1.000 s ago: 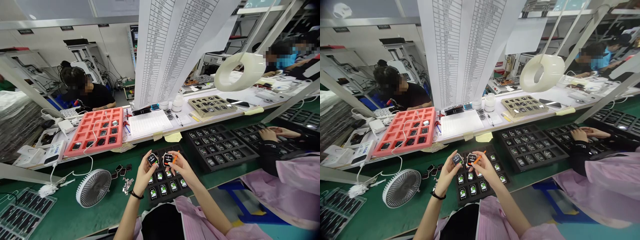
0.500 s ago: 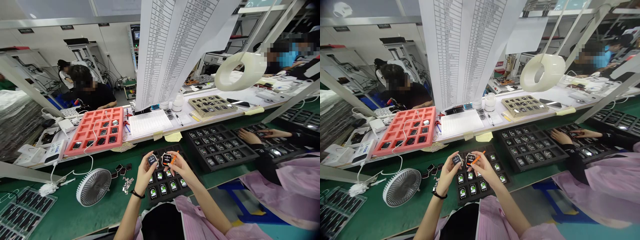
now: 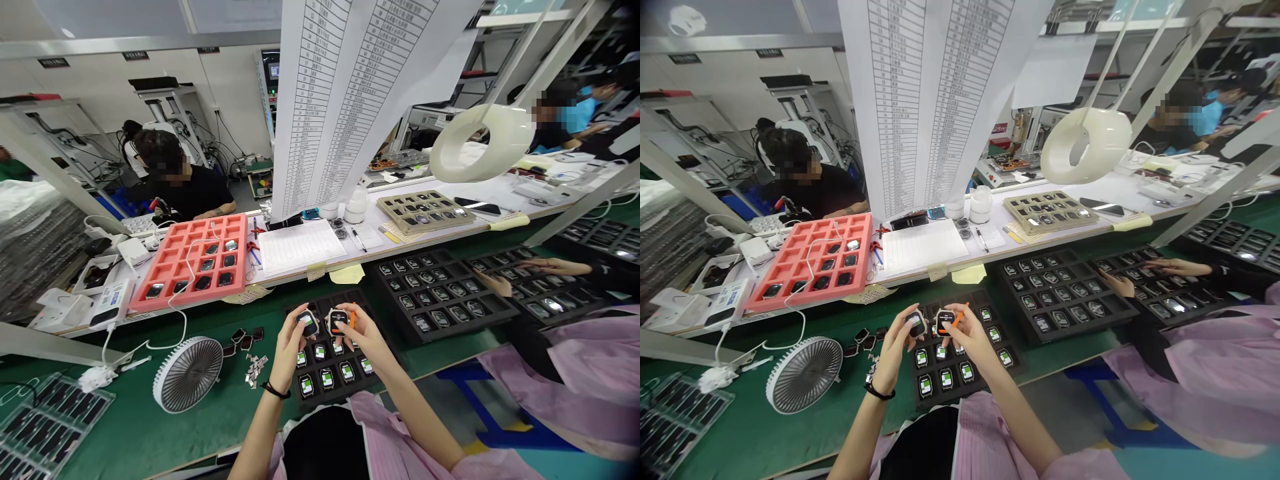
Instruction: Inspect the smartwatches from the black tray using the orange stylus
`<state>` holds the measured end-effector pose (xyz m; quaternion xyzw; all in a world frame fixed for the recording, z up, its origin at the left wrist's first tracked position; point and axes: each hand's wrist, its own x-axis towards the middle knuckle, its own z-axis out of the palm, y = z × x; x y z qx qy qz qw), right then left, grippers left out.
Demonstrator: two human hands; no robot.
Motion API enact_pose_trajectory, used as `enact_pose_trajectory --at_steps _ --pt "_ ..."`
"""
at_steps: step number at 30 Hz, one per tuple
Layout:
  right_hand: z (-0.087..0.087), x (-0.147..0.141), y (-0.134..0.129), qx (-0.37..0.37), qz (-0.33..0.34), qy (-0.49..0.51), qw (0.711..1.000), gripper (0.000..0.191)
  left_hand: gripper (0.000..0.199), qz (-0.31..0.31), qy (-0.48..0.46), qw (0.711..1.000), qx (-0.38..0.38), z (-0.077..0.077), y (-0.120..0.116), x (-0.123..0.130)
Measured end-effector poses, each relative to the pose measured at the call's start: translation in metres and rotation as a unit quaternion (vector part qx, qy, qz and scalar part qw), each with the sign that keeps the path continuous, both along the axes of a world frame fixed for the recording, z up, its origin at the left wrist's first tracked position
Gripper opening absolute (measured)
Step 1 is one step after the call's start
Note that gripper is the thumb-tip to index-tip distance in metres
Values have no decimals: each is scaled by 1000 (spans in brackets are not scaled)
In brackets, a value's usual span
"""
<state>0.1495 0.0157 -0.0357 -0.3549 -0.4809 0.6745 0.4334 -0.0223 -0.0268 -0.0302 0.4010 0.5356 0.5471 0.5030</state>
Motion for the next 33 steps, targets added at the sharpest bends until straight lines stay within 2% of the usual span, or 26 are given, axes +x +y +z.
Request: enact_pose_trajectory --at_steps 8,13,21,25,33 --pt "4 2 -1 3 24 21 1000 36 46 0 5 1000 -6 -1 0 -1" --pt "-2 1 1 20 49 18 998 46 48 5 2 1000 -7 1 1 0" --pt "3 4 0 4 33 5 999 36 48 13 26 1000 4 0 1 1" --pt "2 4 1 -2 8 -5 1000 38 50 10 36 999 4 1 1 2" --pt "0 4 3 -11 -2 5 1000 31 47 7 4 1000 -28 4 1 4"
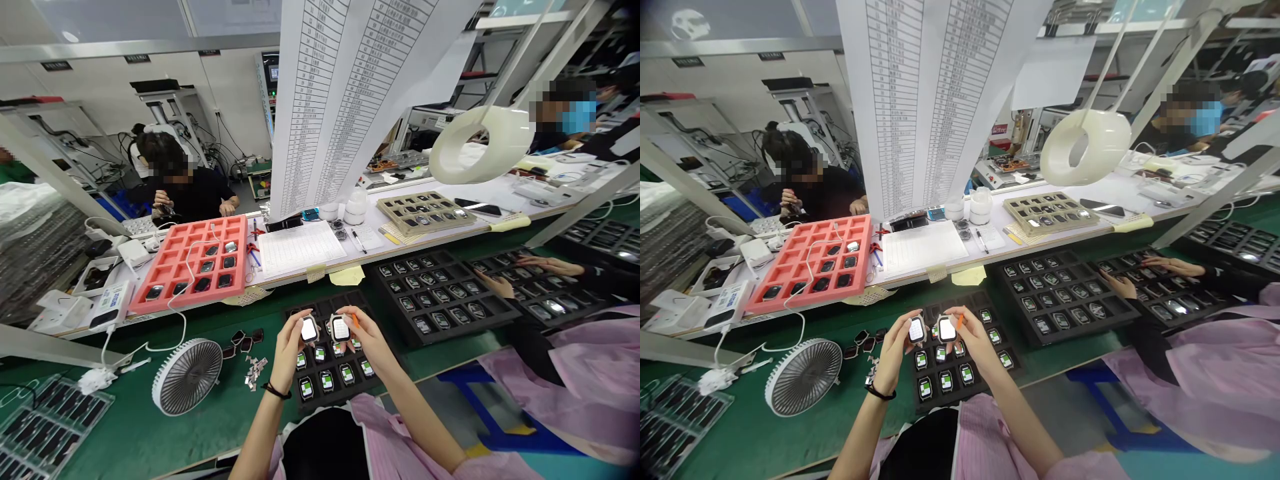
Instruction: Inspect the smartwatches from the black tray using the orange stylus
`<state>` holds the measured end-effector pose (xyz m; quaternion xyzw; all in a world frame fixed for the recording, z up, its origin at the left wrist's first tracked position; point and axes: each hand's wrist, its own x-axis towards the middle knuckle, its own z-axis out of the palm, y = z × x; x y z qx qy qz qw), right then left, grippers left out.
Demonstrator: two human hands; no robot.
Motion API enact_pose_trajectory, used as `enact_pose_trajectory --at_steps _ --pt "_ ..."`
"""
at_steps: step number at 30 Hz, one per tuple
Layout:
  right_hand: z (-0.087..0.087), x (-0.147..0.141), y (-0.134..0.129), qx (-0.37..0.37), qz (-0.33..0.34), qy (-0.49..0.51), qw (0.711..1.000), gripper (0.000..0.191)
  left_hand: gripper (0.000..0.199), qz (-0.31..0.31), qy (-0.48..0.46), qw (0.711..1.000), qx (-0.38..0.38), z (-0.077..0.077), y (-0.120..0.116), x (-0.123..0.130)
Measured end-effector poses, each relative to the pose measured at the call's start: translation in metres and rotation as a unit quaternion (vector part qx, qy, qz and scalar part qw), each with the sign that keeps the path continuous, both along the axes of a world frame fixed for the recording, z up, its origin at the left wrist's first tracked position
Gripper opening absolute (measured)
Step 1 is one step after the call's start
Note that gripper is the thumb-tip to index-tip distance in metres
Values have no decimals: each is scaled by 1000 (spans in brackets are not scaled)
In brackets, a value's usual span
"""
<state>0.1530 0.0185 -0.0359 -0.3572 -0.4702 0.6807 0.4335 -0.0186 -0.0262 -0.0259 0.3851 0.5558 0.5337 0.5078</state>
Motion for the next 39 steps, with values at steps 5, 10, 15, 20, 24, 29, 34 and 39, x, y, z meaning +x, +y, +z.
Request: enact_pose_trajectory --at_steps 5,10,15,20,24,29,34,39 --pt "1 0 0 8 28 -1 1000 31 50 -17 5 1000 12 -4 0 0" --pt "3 -1 -1 21 55 -9 998 43 58 -40 3 998 52 -10 -1 0" --pt "2 -1 -2 26 49 -13 998 45 58 -37 3 998 48 -5 -2 0" --pt "0 -1 -1 23 23 -32 999 34 50 -14 21 1000 13 -1 -3 -1" --pt "-1 -2 -1 11 6 -30 999 31 43 -1 25 1000 5 -2 -3 -1" --pt "0 -4 -2 0 -2 -36 999 31 41 -11 21 1000 -6 -2 -4 -1" --pt "-3 -4 -1 14 11 -29 999 35 42 -28 35 999 18 -6 -3 -1" --pt "-4 -3 -1 27 40 -19 999 42 51 -56 19 997 58 -12 -1 -1"
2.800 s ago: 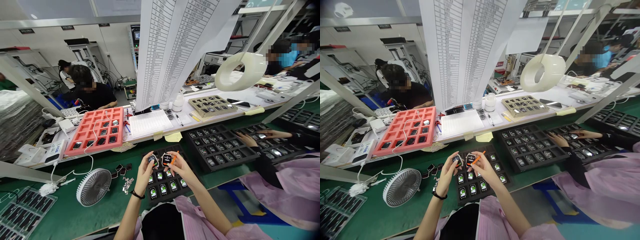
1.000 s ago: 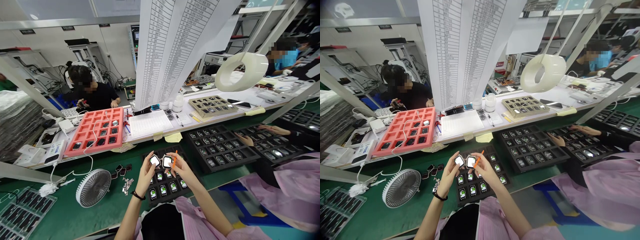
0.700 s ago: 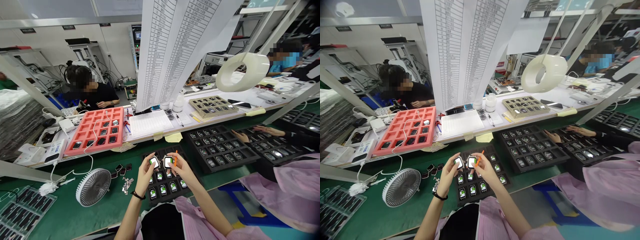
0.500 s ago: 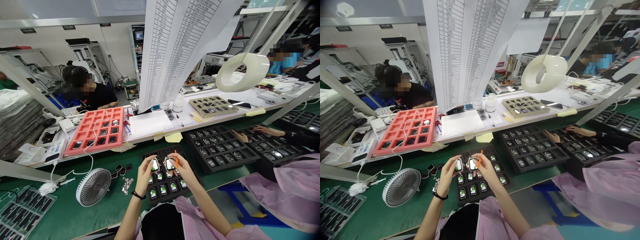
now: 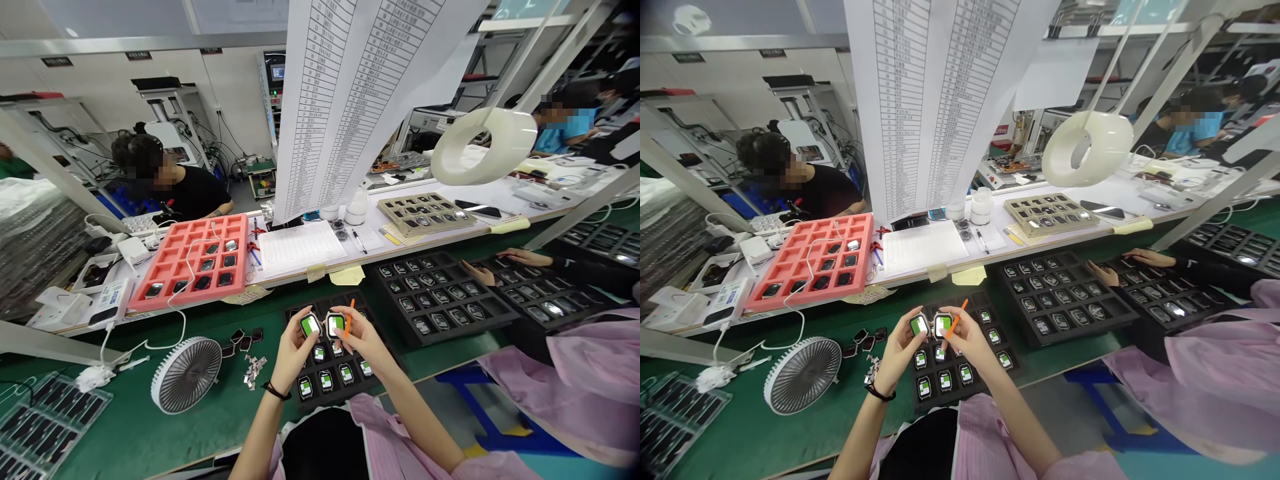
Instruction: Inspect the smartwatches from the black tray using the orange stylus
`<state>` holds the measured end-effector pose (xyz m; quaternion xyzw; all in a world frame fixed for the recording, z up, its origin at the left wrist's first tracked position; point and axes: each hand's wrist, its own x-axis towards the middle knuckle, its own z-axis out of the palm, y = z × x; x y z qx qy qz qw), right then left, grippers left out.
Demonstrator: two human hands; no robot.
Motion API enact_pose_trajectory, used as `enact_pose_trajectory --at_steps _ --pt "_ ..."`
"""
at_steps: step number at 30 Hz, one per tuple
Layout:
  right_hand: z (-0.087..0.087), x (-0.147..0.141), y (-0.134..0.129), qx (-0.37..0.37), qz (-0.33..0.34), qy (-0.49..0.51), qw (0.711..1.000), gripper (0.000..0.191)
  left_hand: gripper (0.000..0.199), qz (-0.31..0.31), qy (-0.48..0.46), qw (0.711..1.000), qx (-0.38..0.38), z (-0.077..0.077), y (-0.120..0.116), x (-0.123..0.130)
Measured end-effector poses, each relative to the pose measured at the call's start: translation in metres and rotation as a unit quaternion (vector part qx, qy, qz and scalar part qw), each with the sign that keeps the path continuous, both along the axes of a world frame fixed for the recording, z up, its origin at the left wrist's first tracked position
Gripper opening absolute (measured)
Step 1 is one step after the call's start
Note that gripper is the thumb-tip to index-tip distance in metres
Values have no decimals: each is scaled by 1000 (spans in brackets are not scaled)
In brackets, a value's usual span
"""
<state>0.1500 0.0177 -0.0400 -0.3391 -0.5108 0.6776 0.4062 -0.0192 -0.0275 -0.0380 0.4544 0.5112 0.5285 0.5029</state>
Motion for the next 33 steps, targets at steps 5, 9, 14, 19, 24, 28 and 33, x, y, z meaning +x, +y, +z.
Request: enact_pose_trajectory --at_steps 5,9,14,19,24,28,33 --pt "-3 0 -1 8 -1 -3 1000 46 51 6 9 1000 3 -4 1 -1" --pt "-2 -1 0 3 -22 -16 1000 41 41 19 32 999 -16 -3 1 -1" --pt "4 -2 0 -33 -48 -36 998 38 36 37 59 997 -20 0 1 -1" --pt "0 -1 1 -43 -64 -43 996 37 38 42 45 997 -39 1 1 0" --pt "1 1 -1 -23 -12 -17 1000 36 39 30 31 998 -50 2 1 2" --pt "8 3 -3 -14 31 -2 999 41 41 35 36 998 -41 1 1 2" --pt "6 5 -2 -1 47 10 999 50 46 25 10 998 -50 3 0 2"
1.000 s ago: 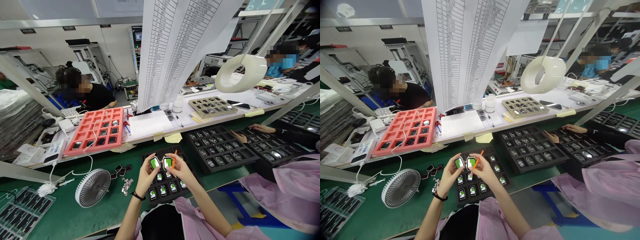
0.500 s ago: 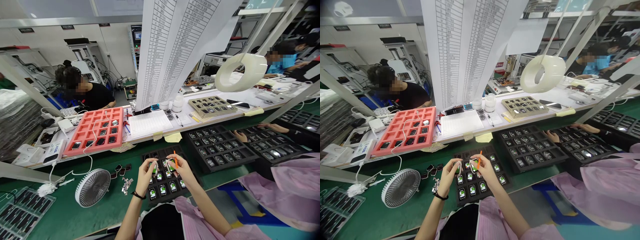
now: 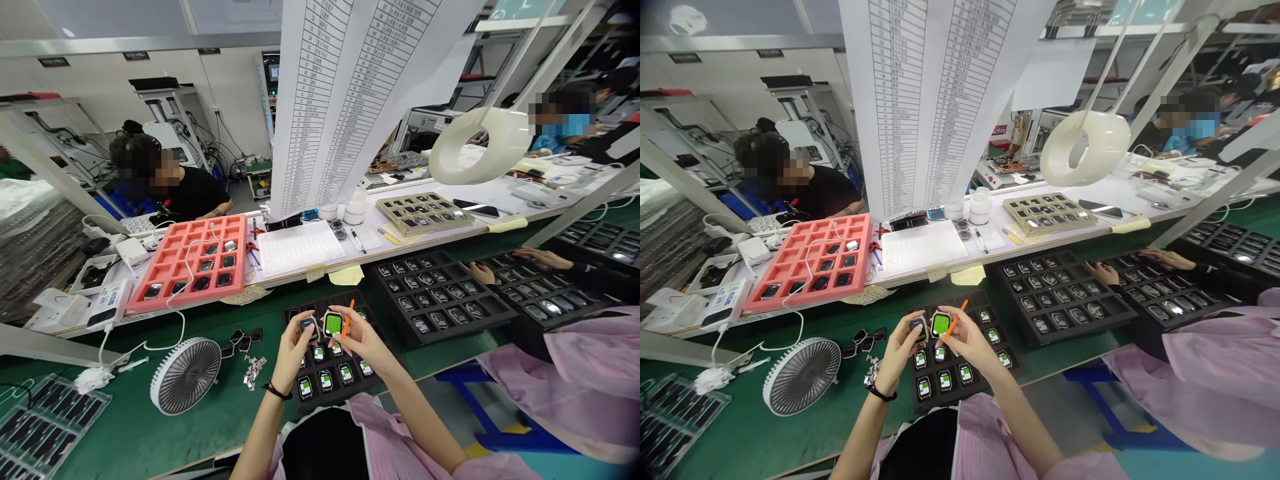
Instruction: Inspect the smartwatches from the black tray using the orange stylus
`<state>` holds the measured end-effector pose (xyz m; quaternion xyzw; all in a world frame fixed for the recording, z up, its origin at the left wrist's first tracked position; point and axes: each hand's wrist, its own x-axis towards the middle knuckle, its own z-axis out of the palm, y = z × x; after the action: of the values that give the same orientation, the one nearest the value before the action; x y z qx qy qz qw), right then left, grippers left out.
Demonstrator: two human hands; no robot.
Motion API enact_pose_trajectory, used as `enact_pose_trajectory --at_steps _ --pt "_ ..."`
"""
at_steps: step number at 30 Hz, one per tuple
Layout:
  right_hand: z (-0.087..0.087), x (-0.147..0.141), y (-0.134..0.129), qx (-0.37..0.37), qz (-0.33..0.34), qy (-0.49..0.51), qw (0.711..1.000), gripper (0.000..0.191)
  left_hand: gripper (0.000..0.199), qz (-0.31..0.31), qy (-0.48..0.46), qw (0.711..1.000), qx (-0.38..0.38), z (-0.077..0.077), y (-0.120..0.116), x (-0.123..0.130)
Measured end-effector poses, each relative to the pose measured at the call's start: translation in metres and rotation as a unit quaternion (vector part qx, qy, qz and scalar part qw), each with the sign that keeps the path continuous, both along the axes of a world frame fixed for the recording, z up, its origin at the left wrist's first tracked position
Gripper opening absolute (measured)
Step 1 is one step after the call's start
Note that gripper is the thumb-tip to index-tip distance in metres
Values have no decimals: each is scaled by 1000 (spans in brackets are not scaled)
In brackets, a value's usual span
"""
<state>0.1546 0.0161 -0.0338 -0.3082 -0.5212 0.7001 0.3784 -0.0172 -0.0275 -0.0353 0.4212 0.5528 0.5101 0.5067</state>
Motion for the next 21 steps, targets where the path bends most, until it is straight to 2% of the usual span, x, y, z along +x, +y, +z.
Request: enact_pose_trajectory --at_steps 5,9,14,16,18,21 --pt "-8 0 2 -6 -51 -11 999 48 48 -15 -9 1000 1 4 0 1" --pt "-6 0 1 -13 -71 -12 997 45 48 -25 -8 1000 6 2 0 1" --pt "0 0 1 -36 -87 -18 995 40 68 -64 -3 996 61 -5 -2 2" --pt "0 -1 1 -36 -89 -35 995 40 61 -59 49 993 91 -4 -2 2" --pt "-1 -2 1 -27 -82 -53 995 41 49 -59 150 978 132 -3 -2 1" --pt "-4 -3 1 8 -75 -87 993 42 44 -88 302 925 214 0 1 0"
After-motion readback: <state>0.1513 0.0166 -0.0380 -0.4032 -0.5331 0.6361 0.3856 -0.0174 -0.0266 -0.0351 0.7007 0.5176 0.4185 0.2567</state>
